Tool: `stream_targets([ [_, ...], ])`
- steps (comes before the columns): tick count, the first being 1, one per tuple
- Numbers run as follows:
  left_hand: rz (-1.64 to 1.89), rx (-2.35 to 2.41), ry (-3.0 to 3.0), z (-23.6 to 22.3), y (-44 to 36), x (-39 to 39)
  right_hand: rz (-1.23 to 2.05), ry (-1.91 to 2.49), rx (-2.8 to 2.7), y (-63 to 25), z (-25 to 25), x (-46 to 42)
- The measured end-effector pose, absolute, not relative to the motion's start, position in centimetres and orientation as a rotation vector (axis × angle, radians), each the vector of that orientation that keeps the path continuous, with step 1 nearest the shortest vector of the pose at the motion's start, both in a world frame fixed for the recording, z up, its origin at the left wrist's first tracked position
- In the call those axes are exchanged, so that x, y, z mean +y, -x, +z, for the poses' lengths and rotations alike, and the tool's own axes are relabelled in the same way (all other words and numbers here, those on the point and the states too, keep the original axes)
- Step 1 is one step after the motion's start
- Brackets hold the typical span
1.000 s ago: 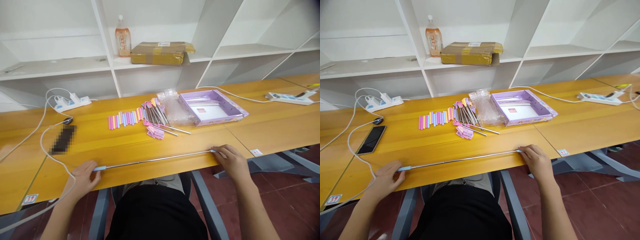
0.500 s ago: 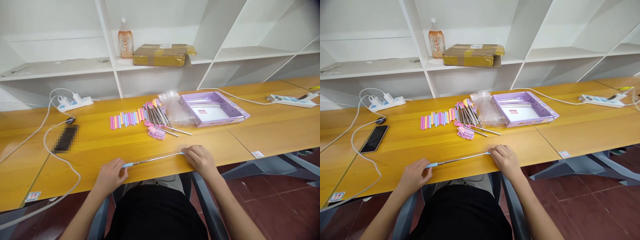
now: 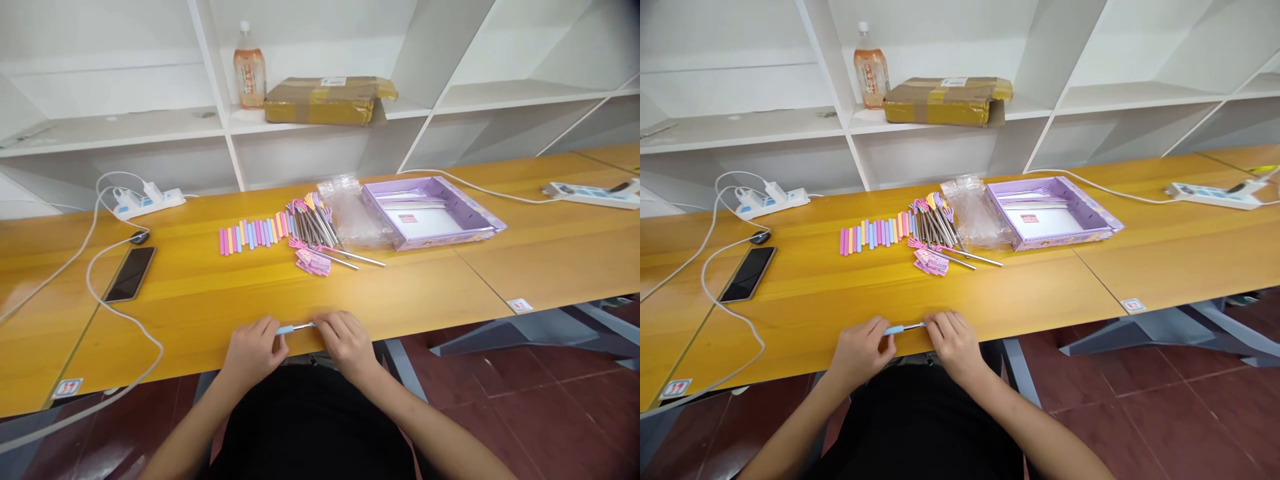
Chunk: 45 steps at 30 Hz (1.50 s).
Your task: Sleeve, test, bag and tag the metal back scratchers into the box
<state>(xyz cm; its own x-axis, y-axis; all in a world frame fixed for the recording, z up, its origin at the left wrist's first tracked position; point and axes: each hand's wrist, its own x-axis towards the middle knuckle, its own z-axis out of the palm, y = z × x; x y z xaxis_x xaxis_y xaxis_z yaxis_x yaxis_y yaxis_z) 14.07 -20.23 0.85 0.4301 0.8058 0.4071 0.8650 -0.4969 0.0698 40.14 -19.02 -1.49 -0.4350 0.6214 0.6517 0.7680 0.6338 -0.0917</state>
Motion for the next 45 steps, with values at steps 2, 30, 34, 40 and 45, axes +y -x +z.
stream_targets([
  [2,-0.604,-1.526,2.552,0.5,-14.5,-20.1,-0.297,1.119,-2.218,-39.1,-1.1,-19.3],
  [30,-0.481,-1.386,2.522,1.9,-13.2,-19.4,-0.264,1.182,-2.343,-39.4,-0.8,-19.4],
  [34,-0.401,-1.342,2.517,2.2,-10.7,-18.7,-0.32,1.254,-2.319,-41.0,-1.1,-18.5],
  [40,-0.297,-1.375,2.379,2.8,-0.2,-18.5,-0.304,1.346,-2.221,-51.4,-2.7,-16.6],
  [45,-0.38,-1.439,2.42,2.0,6.5,-19.3,-0.389,1.443,-2.057,-60.1,-3.4,-15.8],
])
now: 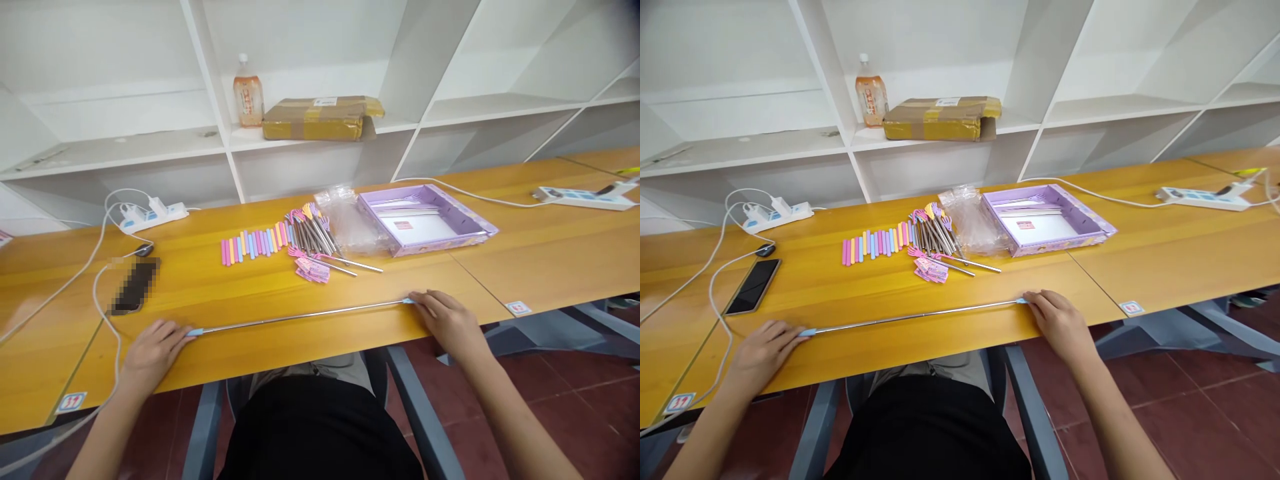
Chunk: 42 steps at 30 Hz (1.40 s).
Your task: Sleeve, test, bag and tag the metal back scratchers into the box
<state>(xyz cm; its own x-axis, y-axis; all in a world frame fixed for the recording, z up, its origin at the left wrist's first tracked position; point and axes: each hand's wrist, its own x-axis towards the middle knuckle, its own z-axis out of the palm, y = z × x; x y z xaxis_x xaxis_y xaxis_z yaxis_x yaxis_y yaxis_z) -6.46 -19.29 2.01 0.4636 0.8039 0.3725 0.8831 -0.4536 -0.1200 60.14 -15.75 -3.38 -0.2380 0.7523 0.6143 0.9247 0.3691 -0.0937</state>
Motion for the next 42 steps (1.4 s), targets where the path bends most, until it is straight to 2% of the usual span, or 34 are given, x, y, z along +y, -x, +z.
stream_targets([
  [11,-0.57,-1.45,2.433,1.6,5.7,-19.0,-0.43,1.615,-1.993,-59.7,-2.9,-16.1],
  [16,-0.629,-1.328,2.422,1.4,6.0,-18.8,-0.57,1.638,-2.046,-58.9,-2.3,-16.4],
  [27,-0.553,-1.298,2.391,1.0,5.1,-19.3,-0.656,1.801,-1.971,-58.3,-2.6,-17.1],
  [33,-0.53,-1.249,2.358,0.9,5.2,-19.2,-0.778,1.724,-2.122,-58.7,-2.2,-17.0],
  [37,-0.52,-1.171,2.422,1.5,2.2,-19.6,-0.716,1.607,-2.234,-56.8,-1.5,-16.9],
  [42,-0.539,-1.136,2.527,1.4,-6.6,-20.7,-0.656,1.423,-2.366,-49.4,-0.5,-17.6],
])
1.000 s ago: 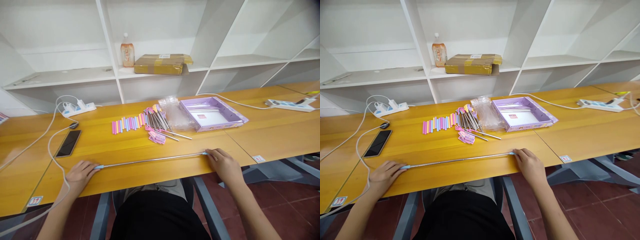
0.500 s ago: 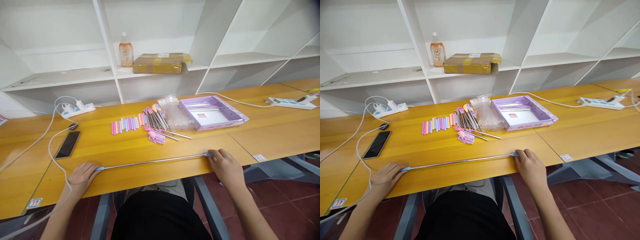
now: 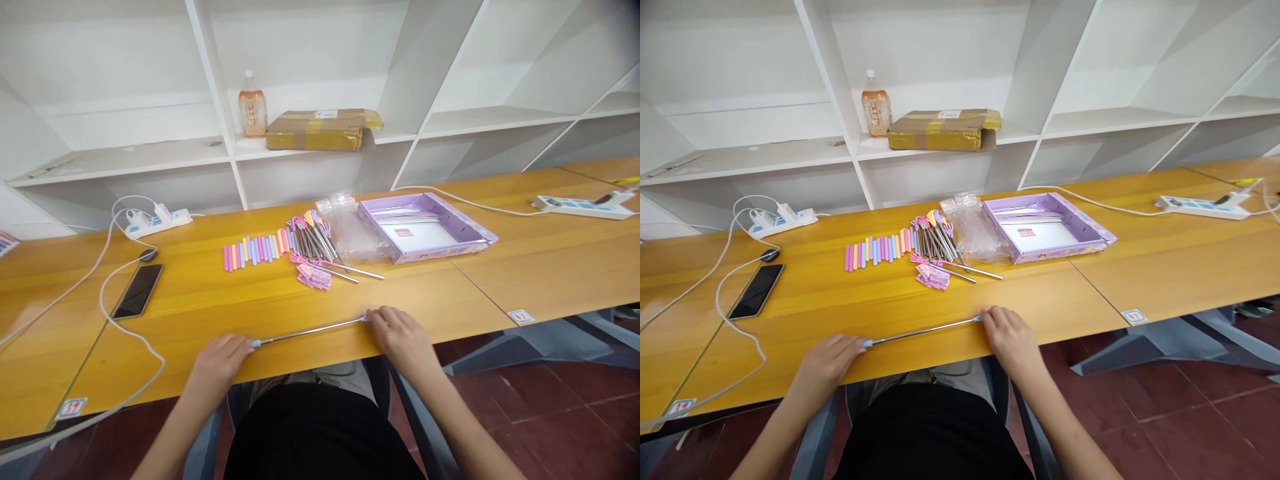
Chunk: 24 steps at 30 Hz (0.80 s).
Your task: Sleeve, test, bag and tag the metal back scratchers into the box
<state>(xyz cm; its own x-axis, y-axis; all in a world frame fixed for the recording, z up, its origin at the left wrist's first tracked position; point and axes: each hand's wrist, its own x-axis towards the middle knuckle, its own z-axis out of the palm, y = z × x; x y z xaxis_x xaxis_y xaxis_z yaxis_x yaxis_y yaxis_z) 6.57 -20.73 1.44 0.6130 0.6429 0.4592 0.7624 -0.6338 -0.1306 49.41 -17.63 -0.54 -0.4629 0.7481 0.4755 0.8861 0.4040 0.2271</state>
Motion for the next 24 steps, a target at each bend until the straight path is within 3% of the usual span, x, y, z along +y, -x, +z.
stream_targets([
  [4,-0.646,-1.109,2.465,1.3,-11.8,-21.0,-0.721,1.282,-2.397,-43.6,-0.2,-18.6],
  [10,-0.676,-1.063,2.426,3.3,-13.1,-20.7,-0.678,1.069,-2.385,-38.9,-0.2,-20.1],
  [24,-0.462,-1.231,2.576,1.1,-14.5,-21.2,-0.65,1.343,-2.329,-37.3,-0.5,-21.3],
])
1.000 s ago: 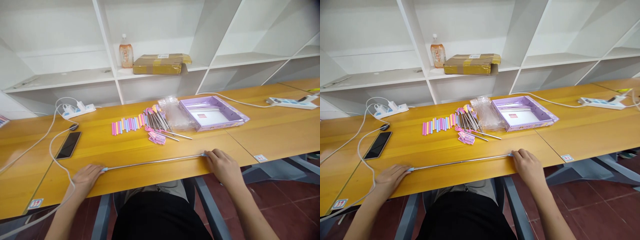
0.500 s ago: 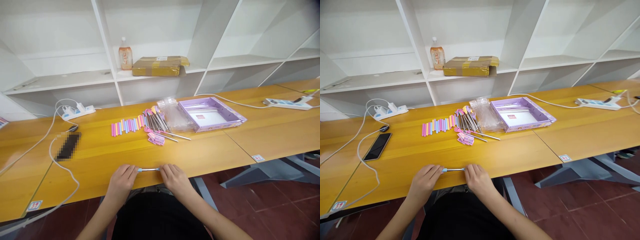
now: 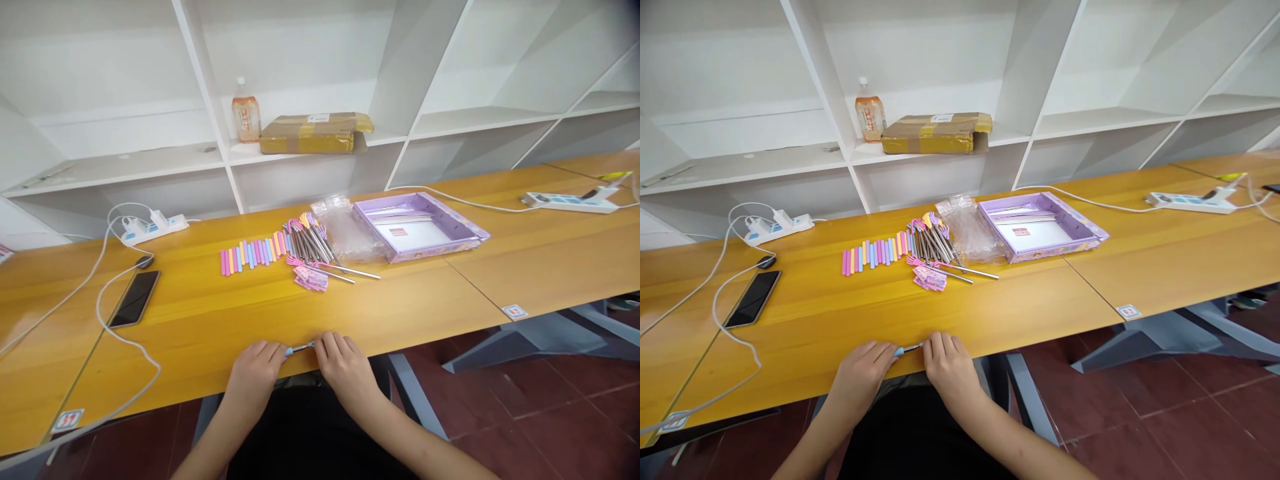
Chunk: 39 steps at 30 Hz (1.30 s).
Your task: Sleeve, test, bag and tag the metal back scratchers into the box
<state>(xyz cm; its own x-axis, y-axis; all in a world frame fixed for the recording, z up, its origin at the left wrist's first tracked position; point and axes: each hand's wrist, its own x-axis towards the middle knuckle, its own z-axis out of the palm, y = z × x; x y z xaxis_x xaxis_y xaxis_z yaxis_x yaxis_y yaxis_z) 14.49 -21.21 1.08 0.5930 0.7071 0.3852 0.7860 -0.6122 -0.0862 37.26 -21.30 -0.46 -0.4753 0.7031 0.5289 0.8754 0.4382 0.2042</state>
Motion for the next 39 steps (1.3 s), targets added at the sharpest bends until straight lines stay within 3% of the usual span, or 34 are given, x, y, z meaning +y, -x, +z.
stream_targets([
  [7,-0.484,-1.331,2.584,0.8,-14.5,-21.2,-0.671,1.325,-2.336,-37.3,-0.4,-21.1],
  [17,-0.472,-1.36,2.646,0.7,-14.5,-21.1,-0.35,1.307,-2.303,-38.5,-0.1,-20.2],
  [23,-0.467,-1.456,2.664,1.1,-13.7,-20.8,-0.365,1.343,-2.291,-39.2,-0.2,-19.6],
  [39,-0.51,-1.45,2.427,4.0,0.7,-19.3,-0.544,1.575,-2.108,-54.6,-2.5,-16.1],
])
